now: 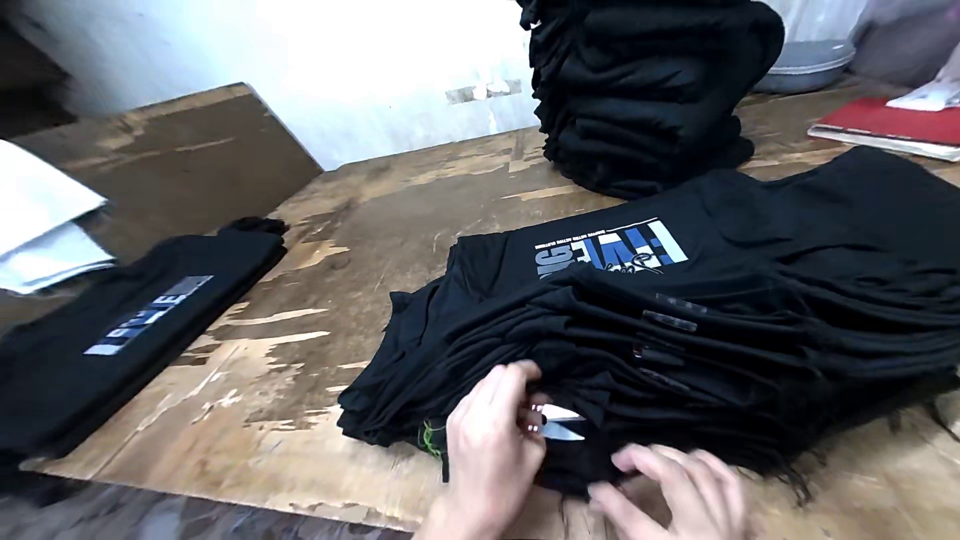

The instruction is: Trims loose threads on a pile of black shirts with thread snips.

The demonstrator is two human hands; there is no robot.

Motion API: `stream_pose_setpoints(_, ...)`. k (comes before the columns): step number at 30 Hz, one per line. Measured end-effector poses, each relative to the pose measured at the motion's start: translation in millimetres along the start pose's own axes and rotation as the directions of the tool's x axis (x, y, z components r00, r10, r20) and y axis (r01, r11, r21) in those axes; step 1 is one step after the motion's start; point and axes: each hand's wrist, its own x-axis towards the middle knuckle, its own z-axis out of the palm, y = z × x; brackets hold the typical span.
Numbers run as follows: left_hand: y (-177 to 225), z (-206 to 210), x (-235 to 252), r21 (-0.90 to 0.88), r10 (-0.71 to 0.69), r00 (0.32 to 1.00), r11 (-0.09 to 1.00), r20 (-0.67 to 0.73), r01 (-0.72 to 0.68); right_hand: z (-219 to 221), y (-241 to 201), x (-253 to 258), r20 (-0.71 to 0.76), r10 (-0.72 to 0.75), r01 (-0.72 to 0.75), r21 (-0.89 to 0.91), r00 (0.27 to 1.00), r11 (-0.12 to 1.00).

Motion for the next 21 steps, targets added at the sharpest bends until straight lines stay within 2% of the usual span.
stream_pose_setpoints(1,-2,6,9,-0.026,0.025,0.997,0.999,-0.071,-0.027,-6,1,0,0.039,-0.013,0.012,0.032,0.999,0.999)
stream_pose_setpoints(3,-7,16,23,-0.066,0.131,0.978,0.987,-0.163,-0.144,-24,0,-3,0.254,-0.003,-0.033,0.136,0.967,0.99)
stream_pose_setpoints(4,-12,20,28,-0.07,0.197,0.967,0.975,-0.161,-0.21,-31,2,-3,0.387,0.001,-0.073,0.172,0.922,0.982)
stream_pose_setpoints(5,-15,23,31,-0.067,0.245,0.958,0.964,-0.149,-0.257,-35,5,-2,0.457,0.012,-0.116,0.2,0.89,0.973)
stream_pose_setpoints(6,-17,25,33,-0.066,0.268,0.954,0.958,-0.132,-0.279,-35,7,-2,0.431,0.052,-0.153,0.204,0.901,0.967)
stream_pose_setpoints(8,-14,26,31,-0.068,0.252,0.962,0.963,-0.103,-0.26,-29,6,3,0.214,0.166,-0.183,0.066,0.963,0.981)
stream_pose_setpoints(10,-11,22,27,-0.083,0.211,0.975,0.973,-0.066,-0.216,-19,6,13,0.166,0.191,-0.178,-0.086,0.968,0.98)
stream_pose_setpoints(12,-11,17,22,-0.113,0.178,0.984,0.978,-0.005,-0.178,-11,7,18,0.224,0.156,-0.155,-0.023,0.962,0.988)
stream_pose_setpoints(14,-12,8,17,-0.162,0.156,0.984,0.977,0.081,-0.142,-13,9,25,0.276,0.125,-0.171,0.15,0.953,0.974)
stream_pose_setpoints(17,-12,-8,3,-0.221,0.155,0.968,0.969,0.196,-0.111,-16,11,30,0.293,0.121,-0.205,0.274,0.948,0.94)
stream_pose_setpoints(19,-15,-19,-8,-0.256,0.165,0.971,0.96,0.175,-0.117,-15,11,32,0.265,0.136,-0.219,0.314,0.955,0.924)
stream_pose_setpoints(21,-20,-24,-25,-0.236,0.2,0.979,0.954,0.03,-0.187,-12,9,32,0.227,0.151,-0.224,0.342,0.962,0.913)
